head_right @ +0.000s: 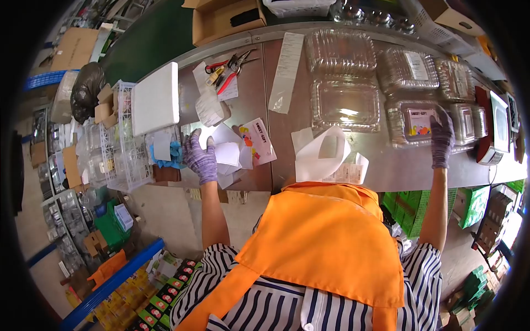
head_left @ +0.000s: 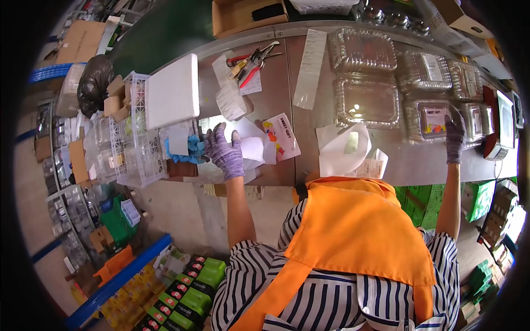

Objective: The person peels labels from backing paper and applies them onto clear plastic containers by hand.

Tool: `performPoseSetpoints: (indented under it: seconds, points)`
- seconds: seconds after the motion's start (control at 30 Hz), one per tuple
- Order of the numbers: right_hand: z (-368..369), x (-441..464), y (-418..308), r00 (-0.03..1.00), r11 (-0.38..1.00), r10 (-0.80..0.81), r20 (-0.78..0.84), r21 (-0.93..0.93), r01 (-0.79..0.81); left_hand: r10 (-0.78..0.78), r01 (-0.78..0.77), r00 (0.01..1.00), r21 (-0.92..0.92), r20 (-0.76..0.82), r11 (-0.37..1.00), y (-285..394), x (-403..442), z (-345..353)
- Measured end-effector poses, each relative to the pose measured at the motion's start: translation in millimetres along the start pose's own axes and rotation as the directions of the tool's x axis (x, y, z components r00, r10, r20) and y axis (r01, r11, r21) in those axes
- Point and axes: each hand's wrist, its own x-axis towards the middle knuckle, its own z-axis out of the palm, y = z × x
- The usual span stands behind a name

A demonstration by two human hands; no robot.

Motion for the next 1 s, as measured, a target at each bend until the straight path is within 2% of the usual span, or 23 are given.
performPoseSetpoints:
  seconds: [0.03,0.07,0.13,0.17,0.27,0.3,0.4,0.43,0.47,0.53,0.57,0.67,0.73,0.77,0.8,0.87,0.9,0.93,0.97,1.0]
  points:
    - [7,-6,-18,0.994,0.978,0.108,0.003,0.177,-0.107,0.060,-0.059,0.997,0.037,-0.043,0.998,13,10,-9]
    - [9,-10,-41,0.996,0.980,0.084,0.000,0.183,-0.083,0.046,-0.046,0.999,0.023,-0.018,0.999,17,13,-11]
    - [15,-16,-64,0.974,0.954,0.199,0.107,0.209,-0.217,0.018,-0.018,0.999,0.002,0.032,1.000,21,19,-14]
    - [22,-19,-65,0.997,0.968,0.056,0.054,0.241,-0.068,-0.002,0.001,0.998,0.025,0.066,1.000,23,20,-18]
    - [27,-26,-77,0.990,0.957,0.024,0.136,0.283,-0.062,-0.148,0.205,0.961,-0.238,0.235,0.950,5,13,-14]
    - [27,-31,-85,0.991,0.954,0.019,0.134,0.296,-0.058,-0.122,0.175,0.964,-0.219,0.235,0.960,7,11,-17]
    - [33,-39,-112,0.985,0.936,0.005,0.175,0.345,-0.066,-0.170,0.243,0.940,-0.228,0.296,0.943,31,16,-32]
    - [34,-41,-127,0.978,0.950,0.023,0.208,0.300,-0.086,-0.121,0.205,0.938,-0.239,0.326,0.949,34,19,-32]
    - [42,-45,-131,0.983,0.918,-0.022,0.181,0.394,-0.052,-0.072,0.155,0.926,-0.197,0.371,0.968,37,19,-30]
    - [47,-48,-147,0.968,0.965,-0.094,0.231,0.261,0.031,0.018,0.041,0.889,-0.117,0.458,0.992,40,22,-28]
    - [45,-49,-161,0.953,0.962,-0.119,0.278,0.269,0.042,0.066,-0.031,0.855,-0.076,0.515,0.997,40,23,-26]
    - [47,-54,-179,0.919,0.957,-0.153,0.362,0.286,0.046,0.099,0.011,0.873,-0.221,0.477,0.975,86,38,-28]
    - [55,-56,-186,0.907,0.935,-0.179,0.382,0.353,0.036,0.202,-0.067,0.921,-0.376,0.333,0.924,119,39,0]
    - [61,-58,-188,0.904,0.947,-0.197,0.378,0.314,0.075,0.211,-0.048,0.911,-0.417,0.355,0.908,139,39,13]
    - [66,-58,-194,0.892,0.928,-0.261,0.369,0.352,0.126,0.219,-0.029,0.902,-0.453,0.372,0.891,159,39,25]
    - [61,-59,-222,0.864,0.890,-0.301,0.403,0.443,0.104,0.288,-0.188,0.903,-0.307,0.319,0.933,179,29,68]
    - [64,-61,-229,0.855,0.893,-0.335,0.396,0.423,0.154,0.251,-0.113,0.869,-0.321,0.427,0.940,184,31,84]
    - [66,-62,-232,0.834,0.895,-0.330,0.442,0.427,0.128,0.215,-0.035,0.820,-0.328,0.530,0.944,186,33,96]
    - [67,-63,-236,0.831,0.889,-0.331,0.448,0.443,0.116,0.236,-0.085,0.870,-0.340,0.432,0.936,182,30,104]
    - [69,-64,-239,0.827,0.883,-0.330,0.455,0.458,0.101,0.220,-0.039,0.881,-0.400,0.419,0.916,180,31,105]
